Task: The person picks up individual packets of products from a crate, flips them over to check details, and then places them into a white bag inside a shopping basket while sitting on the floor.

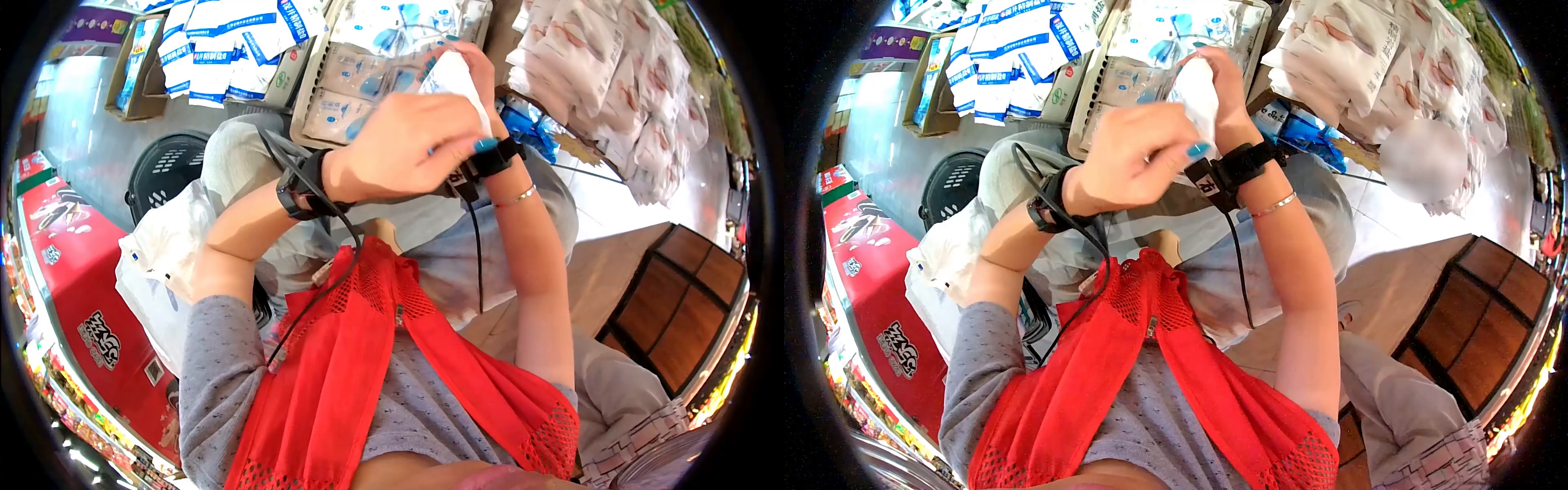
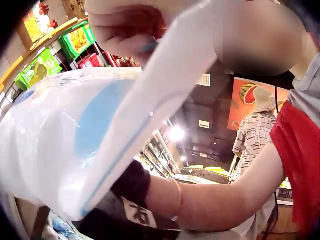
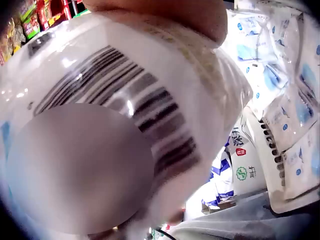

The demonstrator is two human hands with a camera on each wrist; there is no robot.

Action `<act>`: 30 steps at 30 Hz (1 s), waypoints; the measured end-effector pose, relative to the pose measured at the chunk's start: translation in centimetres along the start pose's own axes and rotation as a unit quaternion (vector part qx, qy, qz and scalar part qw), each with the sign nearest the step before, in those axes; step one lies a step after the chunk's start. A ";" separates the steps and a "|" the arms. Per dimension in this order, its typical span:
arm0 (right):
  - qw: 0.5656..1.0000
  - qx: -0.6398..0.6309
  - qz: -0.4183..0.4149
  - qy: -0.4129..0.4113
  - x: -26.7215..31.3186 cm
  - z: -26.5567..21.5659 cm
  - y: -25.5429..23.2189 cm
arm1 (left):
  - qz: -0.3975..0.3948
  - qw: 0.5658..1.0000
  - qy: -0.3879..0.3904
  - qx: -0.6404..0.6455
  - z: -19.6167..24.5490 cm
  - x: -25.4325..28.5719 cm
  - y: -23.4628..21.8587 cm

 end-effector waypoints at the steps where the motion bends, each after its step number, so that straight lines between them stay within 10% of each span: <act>1: 0.998 -0.026 -0.043 -0.046 -0.1 -0.1 0.2 | -0.017 1.000 0.021 0.012 0.3 0.1 0.8; 6: 0.956 0.115 -0.060 -0.262 1.4 -3.1 -1.1 | 0.033 0.997 0.027 0.063 -0.5 -0.1 -0.5; 9: 0.973 -0.073 -0.169 -0.136 3.3 -4.9 5.5 | 0.270 0.960 -0.056 -0.039 -4.7 1.7 -4.2; 11: 0.959 -0.074 -0.237 -0.137 3.6 -5.8 5.6 | 0.284 0.920 -0.188 0.195 -7.3 2.7 -2.5; 13: 0.963 -0.092 -0.199 -0.158 4.4 -6.6 5.4 | 0.174 0.677 -0.458 0.550 -11.6 5.6 3.2; 15: 0.965 -0.091 -0.178 -0.171 4.9 -7.1 5.4 | 0.044 0.477 -0.487 0.730 -9.4 5.6 6.9; 18: 0.966 -0.083 -0.172 -0.172 5.1 -7.1 5.6 | 0.041 0.607 -0.432 0.666 -8.6 4.4 6.8; 30: 0.976 0.031 -0.097 -0.195 5.4 -6.2 4.6 | 0.087 0.675 -0.473 0.560 -9.1 5.1 6.0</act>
Point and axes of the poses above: each hand's wrist, its own x-axis away from the middle knuckle, its own y-axis out of the palm, z = x × y, the point moved 8 cm from there along -x, towards the middle knuckle, and after that the axes turned 6 degrees about y, right-handed, at the moved point
